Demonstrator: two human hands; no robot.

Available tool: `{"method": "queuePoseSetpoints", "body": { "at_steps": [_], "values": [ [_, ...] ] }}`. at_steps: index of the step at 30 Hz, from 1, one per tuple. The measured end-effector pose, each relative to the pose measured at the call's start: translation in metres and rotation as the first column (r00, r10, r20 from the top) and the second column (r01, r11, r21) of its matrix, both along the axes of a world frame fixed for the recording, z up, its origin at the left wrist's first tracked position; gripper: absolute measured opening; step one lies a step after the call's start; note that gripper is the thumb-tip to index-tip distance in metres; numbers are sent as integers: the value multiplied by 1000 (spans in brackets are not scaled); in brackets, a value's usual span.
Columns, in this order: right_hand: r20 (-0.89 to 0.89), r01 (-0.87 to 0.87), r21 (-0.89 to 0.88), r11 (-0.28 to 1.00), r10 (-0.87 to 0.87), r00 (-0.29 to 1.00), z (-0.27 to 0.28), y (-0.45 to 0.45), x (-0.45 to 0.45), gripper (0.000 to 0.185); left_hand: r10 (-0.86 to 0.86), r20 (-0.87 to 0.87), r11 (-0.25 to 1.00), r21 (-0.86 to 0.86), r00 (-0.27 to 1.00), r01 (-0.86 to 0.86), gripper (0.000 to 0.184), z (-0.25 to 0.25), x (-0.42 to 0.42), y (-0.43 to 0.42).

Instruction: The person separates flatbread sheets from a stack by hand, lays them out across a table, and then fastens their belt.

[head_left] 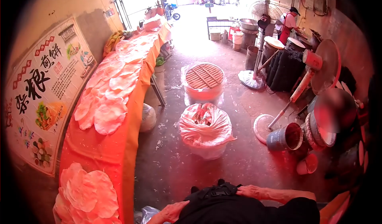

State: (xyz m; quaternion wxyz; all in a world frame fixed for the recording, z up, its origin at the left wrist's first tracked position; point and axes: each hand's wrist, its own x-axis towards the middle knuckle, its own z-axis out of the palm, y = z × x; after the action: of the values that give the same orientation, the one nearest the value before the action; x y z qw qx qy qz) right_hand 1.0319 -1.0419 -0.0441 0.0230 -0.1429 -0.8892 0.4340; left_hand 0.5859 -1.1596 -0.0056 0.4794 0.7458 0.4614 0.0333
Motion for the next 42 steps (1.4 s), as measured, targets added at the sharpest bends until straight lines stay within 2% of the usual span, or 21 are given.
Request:
{"method": "queuePoseSetpoints", "body": {
  "at_steps": [5,8,9,12,14,15,18,19,21,24,27,30,33,36,42],
  "values": [
    [-7,11,25,1000,-11,1000,7,-1,1,55,-3,22,1000,17,1000,3,74,-5,0,1],
    [52,49,24,999,-50,997,15,-3,1,38,-17,36,998,66,999,15,73,-12,-2,0],
    [57,35,32,999,-37,998,16,-3,0,39,-26,43,996,88,999,22,73,-15,-3,-2],
    [40,31,58,998,-33,999,23,-4,-1,40,43,50,998,47,998,-46,69,-15,-1,0],
    [-13,33,72,997,-32,999,26,-2,0,41,105,122,991,64,987,-114,56,5,13,2],
    [26,13,50,999,-14,1000,24,-1,1,48,141,160,986,67,977,-153,51,14,18,2],
    [-35,17,65,998,-15,999,24,-2,3,54,179,141,982,29,974,-185,53,17,16,0],
    [-45,12,46,999,-9,999,23,-1,2,61,185,150,981,32,971,-192,53,20,16,0],
    [-4,-1,54,999,2,1000,24,-1,4,65,196,167,978,39,966,-205,53,28,20,2],
    [-6,6,51,999,-6,1000,13,-4,6,71,232,77,971,-81,970,-226,52,41,32,11],
    [0,9,94,996,-9,1000,15,-5,5,70,230,49,971,-82,972,-225,51,24,29,9],
    [7,14,108,994,-15,1000,11,-9,5,68,237,42,966,-117,971,-230,50,41,35,13],
    [-22,30,106,994,-27,999,20,-9,5,68,225,63,965,-150,972,-214,50,20,30,10],
    [-26,30,105,994,-28,999,20,-10,5,68,161,117,986,-66,980,-154,47,-6,19,2],
    [-31,21,106,994,-18,999,15,-11,5,68,168,114,985,-68,979,-161,48,-6,18,5]
  ]
}}
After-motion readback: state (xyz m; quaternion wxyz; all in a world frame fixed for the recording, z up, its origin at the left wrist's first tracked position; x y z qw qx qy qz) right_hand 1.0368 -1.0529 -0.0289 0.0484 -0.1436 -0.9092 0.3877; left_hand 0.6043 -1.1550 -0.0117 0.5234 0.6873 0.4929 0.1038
